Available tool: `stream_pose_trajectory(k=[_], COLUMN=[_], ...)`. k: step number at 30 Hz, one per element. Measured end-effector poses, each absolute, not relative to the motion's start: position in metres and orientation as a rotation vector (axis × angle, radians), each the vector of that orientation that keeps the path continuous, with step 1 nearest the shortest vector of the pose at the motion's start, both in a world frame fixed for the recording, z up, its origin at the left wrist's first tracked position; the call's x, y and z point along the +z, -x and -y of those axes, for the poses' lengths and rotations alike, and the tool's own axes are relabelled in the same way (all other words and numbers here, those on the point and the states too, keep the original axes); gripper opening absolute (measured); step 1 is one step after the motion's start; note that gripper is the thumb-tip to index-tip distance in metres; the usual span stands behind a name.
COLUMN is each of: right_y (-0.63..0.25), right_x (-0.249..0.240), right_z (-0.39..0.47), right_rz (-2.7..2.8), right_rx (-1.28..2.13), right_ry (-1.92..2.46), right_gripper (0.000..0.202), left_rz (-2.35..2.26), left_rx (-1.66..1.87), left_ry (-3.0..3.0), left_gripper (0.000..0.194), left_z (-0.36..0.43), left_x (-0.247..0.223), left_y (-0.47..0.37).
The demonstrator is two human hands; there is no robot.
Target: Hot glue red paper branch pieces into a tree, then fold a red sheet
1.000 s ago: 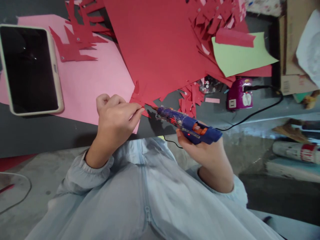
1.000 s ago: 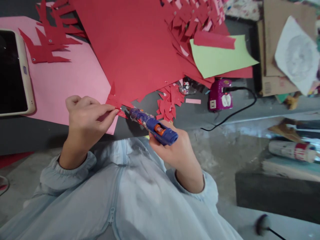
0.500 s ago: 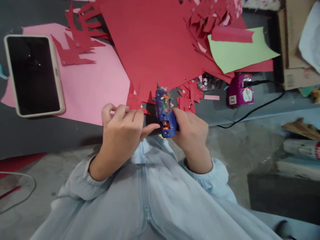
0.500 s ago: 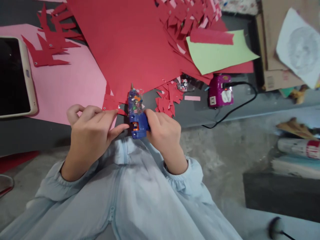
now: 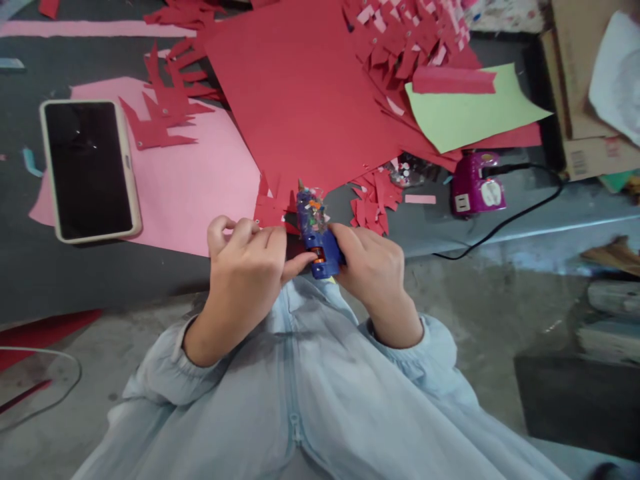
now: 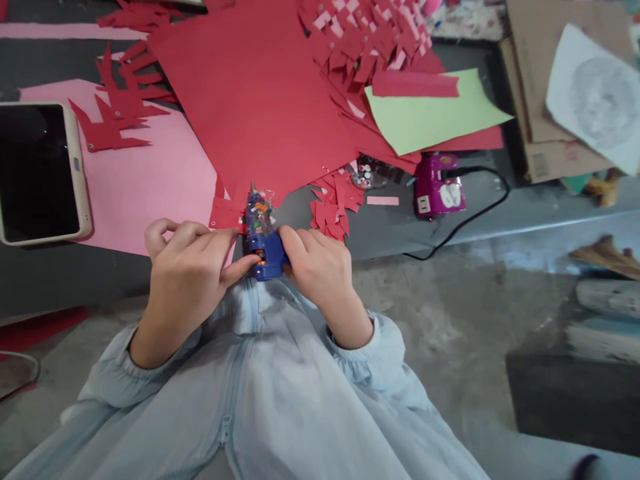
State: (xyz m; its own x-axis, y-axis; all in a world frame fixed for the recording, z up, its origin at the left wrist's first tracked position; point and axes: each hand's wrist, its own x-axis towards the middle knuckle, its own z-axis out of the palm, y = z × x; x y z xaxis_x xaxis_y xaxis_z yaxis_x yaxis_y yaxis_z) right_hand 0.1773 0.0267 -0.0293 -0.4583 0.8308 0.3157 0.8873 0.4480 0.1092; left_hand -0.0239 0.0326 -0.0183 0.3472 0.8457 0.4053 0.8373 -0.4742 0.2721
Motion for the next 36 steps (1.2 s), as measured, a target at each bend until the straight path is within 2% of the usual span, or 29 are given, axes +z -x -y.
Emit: stream_pose_trajectory(k=[9,16,26,36], right_y=[-0.1757,-0.1755,-0.1772,-0.1777], right_x=[-0.0347,-0.0343,-0.0363,-0.0333], right_z=[-0.0272,-0.0284,-0.0286,-0.0271], right_rz=[2.455,2.471,2.491,2.411], right_rx=[-0.355,-0.377,-0.365,-0.266], right_ry=[1.447,1.402,1.426,1.485], right_gripper=[0.033,0.036,0.031,0.032], left_rz=[-1.626,-1.655,-1.67,-1.656], left_rx=[0.911,0.864,0.85,0.866], left_ry=[-2.549,-2.492,-2.442,-2.486], left_gripper=[0.042,0.038,0.036,0.044], left_z=[-0.0353,-0.0327,-0.0322,-0.0365], left_x=[-0.0217,-0.0208,-0.0194,-0.0251], left_y=[0.0252,0.0246,0.0246,0.0289])
